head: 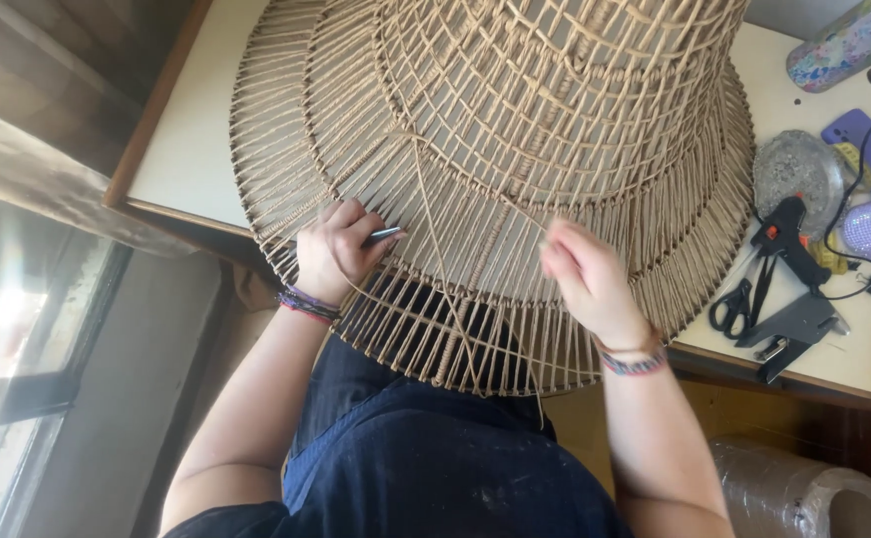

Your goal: Weaving wicker strands into a large lampshade frame and trimming them using pliers and a metal pick.

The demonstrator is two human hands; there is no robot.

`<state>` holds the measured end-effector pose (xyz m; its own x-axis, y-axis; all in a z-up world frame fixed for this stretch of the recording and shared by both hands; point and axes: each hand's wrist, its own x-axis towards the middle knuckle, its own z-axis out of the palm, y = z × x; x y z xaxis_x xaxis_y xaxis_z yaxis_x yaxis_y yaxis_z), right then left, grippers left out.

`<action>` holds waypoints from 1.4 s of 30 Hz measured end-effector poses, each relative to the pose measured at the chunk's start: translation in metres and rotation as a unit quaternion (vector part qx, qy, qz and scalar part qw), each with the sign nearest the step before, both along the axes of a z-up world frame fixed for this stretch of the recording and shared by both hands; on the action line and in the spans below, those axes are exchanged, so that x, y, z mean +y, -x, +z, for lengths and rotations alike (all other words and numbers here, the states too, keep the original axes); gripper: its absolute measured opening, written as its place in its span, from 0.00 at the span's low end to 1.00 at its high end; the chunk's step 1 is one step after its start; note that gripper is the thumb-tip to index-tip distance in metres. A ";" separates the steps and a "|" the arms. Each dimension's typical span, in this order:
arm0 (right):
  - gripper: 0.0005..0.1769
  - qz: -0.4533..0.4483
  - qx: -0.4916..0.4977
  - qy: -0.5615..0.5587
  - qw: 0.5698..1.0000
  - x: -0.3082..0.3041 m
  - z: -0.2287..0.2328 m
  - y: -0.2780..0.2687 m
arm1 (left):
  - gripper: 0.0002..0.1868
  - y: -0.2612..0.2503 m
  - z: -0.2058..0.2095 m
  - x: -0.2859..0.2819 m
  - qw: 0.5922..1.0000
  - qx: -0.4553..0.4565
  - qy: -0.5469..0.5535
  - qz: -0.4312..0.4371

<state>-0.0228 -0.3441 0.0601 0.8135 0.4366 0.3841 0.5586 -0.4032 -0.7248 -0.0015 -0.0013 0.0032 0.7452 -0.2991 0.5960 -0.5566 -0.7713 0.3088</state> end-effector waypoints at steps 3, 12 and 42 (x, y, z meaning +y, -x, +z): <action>0.17 -0.131 -0.014 0.153 0.979 -0.065 -0.034 0.038 | 0.15 0.000 -0.009 0.000 0.999 -0.015 -0.035 0.031; 0.21 -0.115 0.107 0.114 0.981 -0.093 0.006 0.079 | 0.16 0.001 -0.003 0.002 1.000 -0.004 -0.009 0.001; 0.15 -0.319 -0.134 0.036 0.937 0.045 0.000 0.006 | 0.15 -0.002 -0.006 0.004 0.999 -0.013 -0.030 0.027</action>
<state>-0.0286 -0.2986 0.0601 0.7965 -0.0732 0.6002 0.3449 -0.7603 -0.5504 0.0006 0.0024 -0.0032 0.7457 -0.2950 0.5974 -0.5215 -0.8165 0.2477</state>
